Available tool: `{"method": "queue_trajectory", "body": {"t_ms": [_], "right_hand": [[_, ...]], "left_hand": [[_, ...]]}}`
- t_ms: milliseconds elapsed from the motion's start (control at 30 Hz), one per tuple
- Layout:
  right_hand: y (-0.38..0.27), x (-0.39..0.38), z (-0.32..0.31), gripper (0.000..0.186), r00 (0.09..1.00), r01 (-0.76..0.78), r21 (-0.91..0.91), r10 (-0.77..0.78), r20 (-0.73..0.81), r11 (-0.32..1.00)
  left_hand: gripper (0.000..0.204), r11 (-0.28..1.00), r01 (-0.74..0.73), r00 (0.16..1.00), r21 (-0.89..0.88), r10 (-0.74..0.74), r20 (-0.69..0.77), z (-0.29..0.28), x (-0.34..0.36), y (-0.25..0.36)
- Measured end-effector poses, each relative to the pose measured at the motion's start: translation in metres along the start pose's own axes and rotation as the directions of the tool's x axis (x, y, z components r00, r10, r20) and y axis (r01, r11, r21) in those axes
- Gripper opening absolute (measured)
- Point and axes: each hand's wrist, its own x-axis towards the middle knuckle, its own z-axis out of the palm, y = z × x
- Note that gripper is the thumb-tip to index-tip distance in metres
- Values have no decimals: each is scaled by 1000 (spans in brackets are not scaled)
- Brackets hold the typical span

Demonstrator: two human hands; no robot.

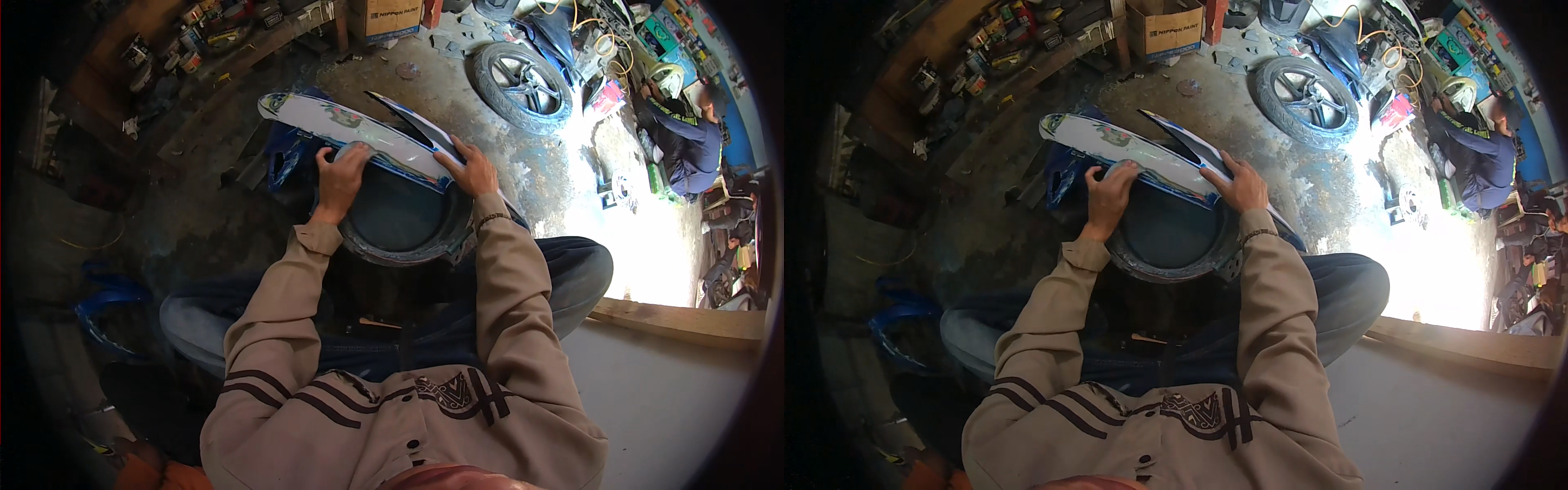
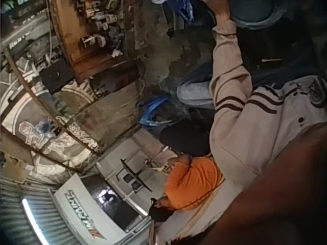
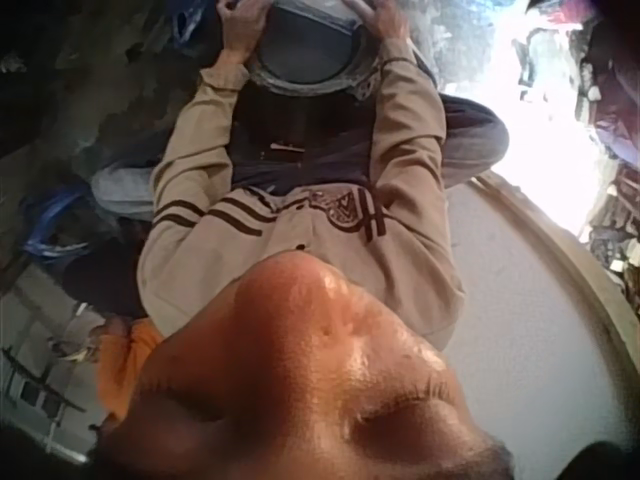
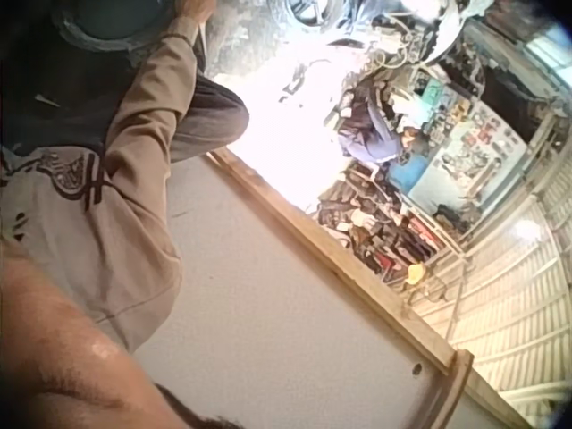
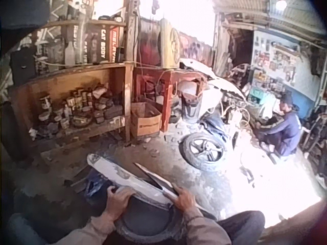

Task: The person rubs a round sanding pad against the surface of a motorcycle fairing while holding it over a bucket of water.

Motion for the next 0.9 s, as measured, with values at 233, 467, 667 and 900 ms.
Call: {"method": "queue_trajectory", "body": {"t_ms": [233,467,667,900], "right_hand": [[1,2,1,82,1000,-2,-1,2,3,1000],[0,1,1,81,1000,10,27,-10,-5,1000],[0,0,0,81,1000,1,35,-1,-1,999],[-2,2,0,82,1000,-16,31,15,14,999]], "left_hand": [[19,975,-189,982,-113,191,6,-1,1,6],[17,971,-221,975,-87,219,-33,-1,-1,14],[22,998,-62,997,-16,61,-42,6,-3,7],[22,998,58,995,38,-55,-87,2,0,8]]}}
